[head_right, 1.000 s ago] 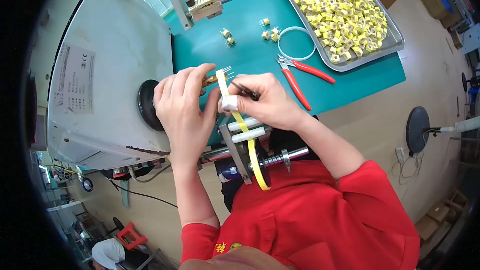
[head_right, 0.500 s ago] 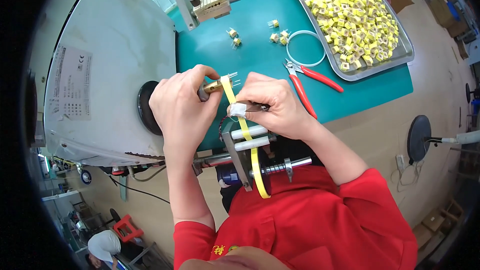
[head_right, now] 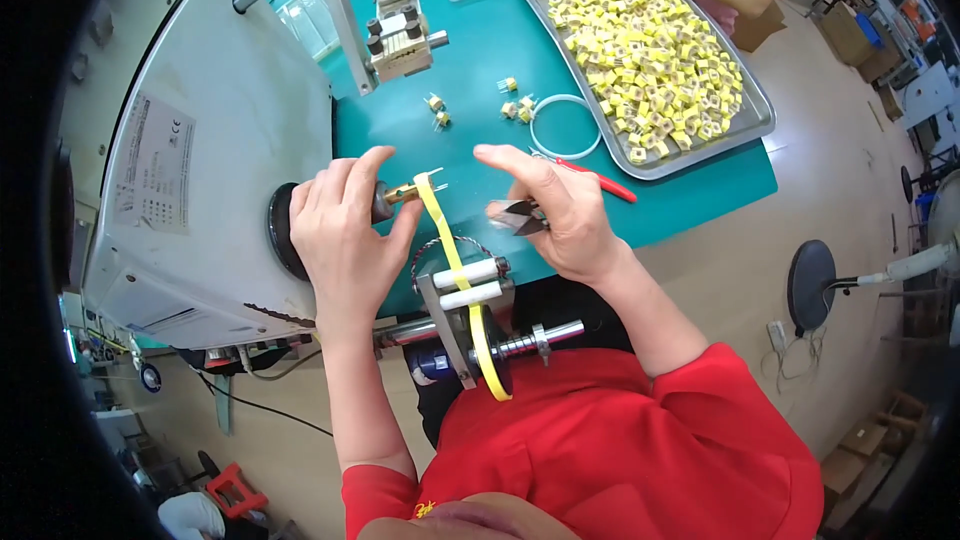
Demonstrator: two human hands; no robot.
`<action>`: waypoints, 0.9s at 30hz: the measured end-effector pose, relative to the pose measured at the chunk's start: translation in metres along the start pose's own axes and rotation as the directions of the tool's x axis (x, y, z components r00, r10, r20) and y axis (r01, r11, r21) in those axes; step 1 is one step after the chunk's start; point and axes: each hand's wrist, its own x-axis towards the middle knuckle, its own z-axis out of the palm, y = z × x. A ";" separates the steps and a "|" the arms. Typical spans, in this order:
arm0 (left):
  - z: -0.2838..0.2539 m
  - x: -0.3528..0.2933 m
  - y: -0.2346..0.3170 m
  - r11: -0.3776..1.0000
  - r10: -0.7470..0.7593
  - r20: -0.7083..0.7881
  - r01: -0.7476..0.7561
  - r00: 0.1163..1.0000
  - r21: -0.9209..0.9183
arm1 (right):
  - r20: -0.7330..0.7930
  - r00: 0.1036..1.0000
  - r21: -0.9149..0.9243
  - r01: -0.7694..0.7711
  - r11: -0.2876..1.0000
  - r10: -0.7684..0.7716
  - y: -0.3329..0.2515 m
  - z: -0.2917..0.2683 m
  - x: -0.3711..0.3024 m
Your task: The person assembles small electronic components, including yellow parts and white rings, using pliers and an assembly fixture at a workstation.
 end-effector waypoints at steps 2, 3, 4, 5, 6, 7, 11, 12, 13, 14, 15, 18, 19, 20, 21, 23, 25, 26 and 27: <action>-0.005 -0.002 0.001 0.999 0.032 -0.061 -0.033 0.998 -0.022 | 0.009 1.000 0.030 0.001 1.000 -0.002 -0.004 0.003 -0.001; -0.007 -0.004 0.001 0.998 0.022 -0.058 -0.025 0.998 -0.062 | 0.017 1.000 0.040 0.009 0.999 -0.010 -0.004 0.003 0.001; -0.007 -0.005 0.001 0.999 0.010 -0.062 -0.014 0.998 -0.052 | 0.045 0.999 -0.019 0.006 1.000 -0.005 -0.003 0.000 0.002; -0.005 -0.006 0.000 0.995 0.046 -0.073 -0.052 0.996 -0.080 | 0.072 0.997 -0.076 0.004 0.997 0.002 -0.003 -0.003 0.004; -0.003 -0.006 -0.001 0.989 0.085 -0.081 -0.094 0.993 -0.111 | 0.096 0.995 -0.137 -0.001 0.991 0.015 -0.003 -0.006 0.003; -0.002 -0.006 0.000 0.985 0.087 -0.063 -0.095 0.994 -0.141 | 0.138 0.990 -0.185 0.009 0.983 0.017 -0.001 -0.010 0.005; -0.001 -0.009 0.003 0.986 0.071 -0.052 -0.078 0.996 -0.147 | 0.244 0.966 -0.299 0.161 0.941 -0.088 0.003 -0.012 0.014; -0.002 -0.011 0.002 0.988 0.062 -0.061 -0.070 0.996 -0.138 | 0.240 0.967 -0.301 0.154 0.941 -0.081 0.002 -0.012 0.018; -0.002 -0.012 0.002 0.990 0.052 -0.072 -0.061 0.996 -0.130 | 0.310 0.943 -0.358 0.232 0.904 -0.119 0.001 -0.013 0.022; -0.003 -0.013 0.001 0.989 0.055 -0.067 -0.064 0.996 -0.134 | 0.382 0.912 -0.406 0.311 0.859 -0.150 0.001 -0.013 0.026; -0.003 -0.012 0.002 0.989 0.055 -0.072 -0.064 0.996 -0.136 | 0.396 0.902 -0.434 0.349 0.831 -0.172 0.002 -0.013 0.029; -0.001 -0.011 0.003 0.986 0.042 -0.070 -0.053 0.997 -0.159 | 0.431 0.880 -0.448 0.401 0.799 -0.200 0.002 -0.012 0.036; -0.001 -0.011 0.002 0.983 0.054 -0.084 -0.068 0.995 -0.173 | 0.438 0.876 -0.442 0.404 0.801 -0.201 0.000 -0.011 0.038; -0.001 -0.010 0.002 0.979 0.065 -0.099 -0.082 0.993 -0.185 | 0.455 0.868 -0.447 0.415 0.792 -0.198 -0.002 -0.009 0.040; 0.000 -0.010 0.001 0.980 0.058 -0.097 -0.075 0.994 -0.187 | 0.472 0.860 -0.454 0.425 0.783 -0.193 -0.004 -0.007 0.042; 0.001 -0.012 -0.001 0.977 0.064 -0.107 -0.084 0.992 -0.195 | 0.506 0.844 -0.472 0.443 0.762 -0.177 -0.007 -0.004 0.045; -0.004 -0.012 -0.001 0.973 0.058 -0.088 -0.076 0.994 -0.216 | 0.539 0.827 -0.490 0.462 0.739 -0.160 -0.009 -0.002 0.047; -0.006 -0.011 -0.002 0.969 0.059 -0.070 -0.074 0.996 -0.235 | 0.539 0.828 -0.502 0.460 0.733 -0.150 -0.009 -0.003 0.047; -0.006 -0.012 -0.002 0.969 0.053 -0.072 -0.068 0.996 -0.236 | 0.541 0.829 -0.511 0.460 0.726 -0.143 -0.009 -0.004 0.047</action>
